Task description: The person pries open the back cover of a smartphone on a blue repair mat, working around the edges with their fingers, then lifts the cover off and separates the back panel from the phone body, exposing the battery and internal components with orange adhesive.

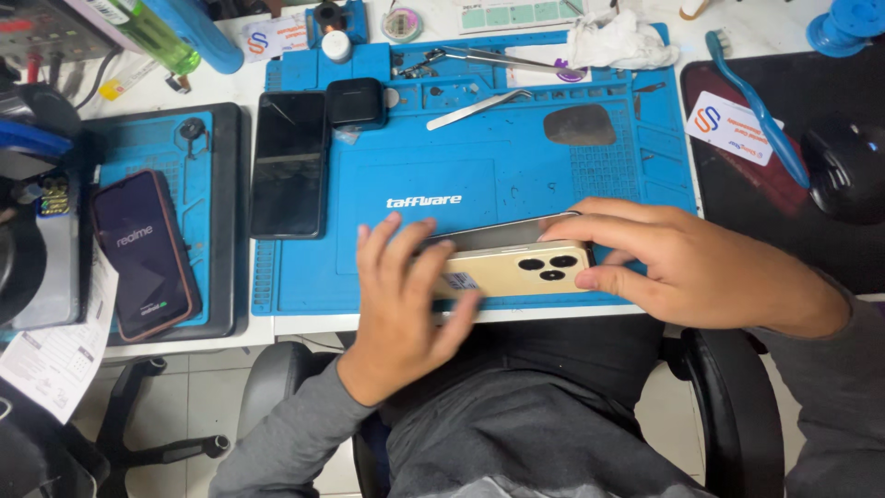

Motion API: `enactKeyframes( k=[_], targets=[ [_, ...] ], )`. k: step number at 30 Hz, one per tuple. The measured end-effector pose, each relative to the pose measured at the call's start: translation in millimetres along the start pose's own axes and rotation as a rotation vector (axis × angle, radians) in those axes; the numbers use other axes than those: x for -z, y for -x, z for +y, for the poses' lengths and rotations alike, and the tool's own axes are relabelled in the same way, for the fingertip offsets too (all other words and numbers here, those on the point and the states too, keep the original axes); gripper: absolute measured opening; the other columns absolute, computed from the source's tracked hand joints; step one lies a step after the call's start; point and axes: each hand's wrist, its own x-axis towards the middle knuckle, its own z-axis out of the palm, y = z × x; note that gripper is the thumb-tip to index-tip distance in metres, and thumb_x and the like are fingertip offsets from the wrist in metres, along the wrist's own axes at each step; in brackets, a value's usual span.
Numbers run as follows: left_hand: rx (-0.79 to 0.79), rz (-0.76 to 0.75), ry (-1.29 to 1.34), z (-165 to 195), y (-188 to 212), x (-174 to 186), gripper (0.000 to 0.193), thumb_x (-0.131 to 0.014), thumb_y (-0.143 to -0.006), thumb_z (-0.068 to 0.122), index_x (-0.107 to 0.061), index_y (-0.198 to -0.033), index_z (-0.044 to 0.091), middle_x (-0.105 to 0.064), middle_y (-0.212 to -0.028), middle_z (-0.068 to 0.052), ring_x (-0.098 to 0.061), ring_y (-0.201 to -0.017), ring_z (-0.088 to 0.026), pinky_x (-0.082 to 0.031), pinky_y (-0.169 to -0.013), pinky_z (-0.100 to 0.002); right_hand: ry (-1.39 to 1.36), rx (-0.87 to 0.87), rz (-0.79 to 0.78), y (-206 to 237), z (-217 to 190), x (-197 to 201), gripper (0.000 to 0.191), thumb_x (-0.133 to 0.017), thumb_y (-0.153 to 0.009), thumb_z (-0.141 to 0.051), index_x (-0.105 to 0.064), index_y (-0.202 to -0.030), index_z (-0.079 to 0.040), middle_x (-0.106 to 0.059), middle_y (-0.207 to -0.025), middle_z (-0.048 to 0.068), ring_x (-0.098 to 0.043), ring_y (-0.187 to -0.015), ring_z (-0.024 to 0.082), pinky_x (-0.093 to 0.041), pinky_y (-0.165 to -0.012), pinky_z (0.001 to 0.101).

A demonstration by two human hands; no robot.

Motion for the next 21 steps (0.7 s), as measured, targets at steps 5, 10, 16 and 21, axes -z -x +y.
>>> enactKeyframes(
  k=[5,10,16,21],
  targets=[
    [-0.046,-0.026,-0.148,19.6,-8.1,-5.7,0.071,-0.085,-0.087,0.035,-0.049,-0.14,0.005,-0.048,-0.14,-0.015,-0.05,-0.134,-0.035,-0.013,-0.117,-0.074,0.017,0.011,-0.063,-6.0,-22.1,1.6,0.046,-0.065,-0.094,-0.029,-0.063,-0.137,-0.014,-0.069,-0.123,0.003,-0.067,-0.094,0.021,-0.057,-0.075,0.0316],
    [-0.027,0.018,-0.14,21.2,-7.9,-6.9,0.076,-0.086,-0.082,0.03,-0.046,-0.142,0.008,-0.047,-0.141,-0.015,-0.051,-0.133,-0.032,-0.016,-0.121,-0.072,0.073,-0.025,-0.123,-9.0,-34.5,1.7,0.045,-0.063,-0.094,-0.029,-0.063,-0.137,-0.017,-0.068,-0.118,0.003,-0.069,-0.093,0.022,-0.055,-0.078,0.0332],
    [-0.054,0.064,-0.076,16.4,-3.2,2.0,0.076,-0.087,-0.083,0.026,-0.043,-0.14,0.002,-0.046,-0.138,-0.017,-0.051,-0.126,-0.036,-0.035,-0.113,-0.059,-0.029,0.261,-0.044,-14.7,-41.4,-1.9,0.045,-0.063,-0.099,-0.029,-0.06,-0.14,-0.009,-0.064,-0.129,0.009,-0.068,-0.108,0.024,-0.054,-0.087,0.0304],
    [-0.061,0.079,-0.032,7.3,-2.0,7.8,0.08,-0.089,-0.079,0.023,-0.042,-0.141,0.004,-0.046,-0.137,-0.016,-0.051,-0.124,-0.035,-0.039,-0.105,-0.053,0.03,0.2,0.149,-19.8,-49.9,-3.9,0.033,-0.056,-0.1,-0.018,-0.064,-0.128,-0.002,-0.071,-0.125,0.012,-0.071,-0.114,0.022,-0.055,-0.094,0.0331]
  ],
)
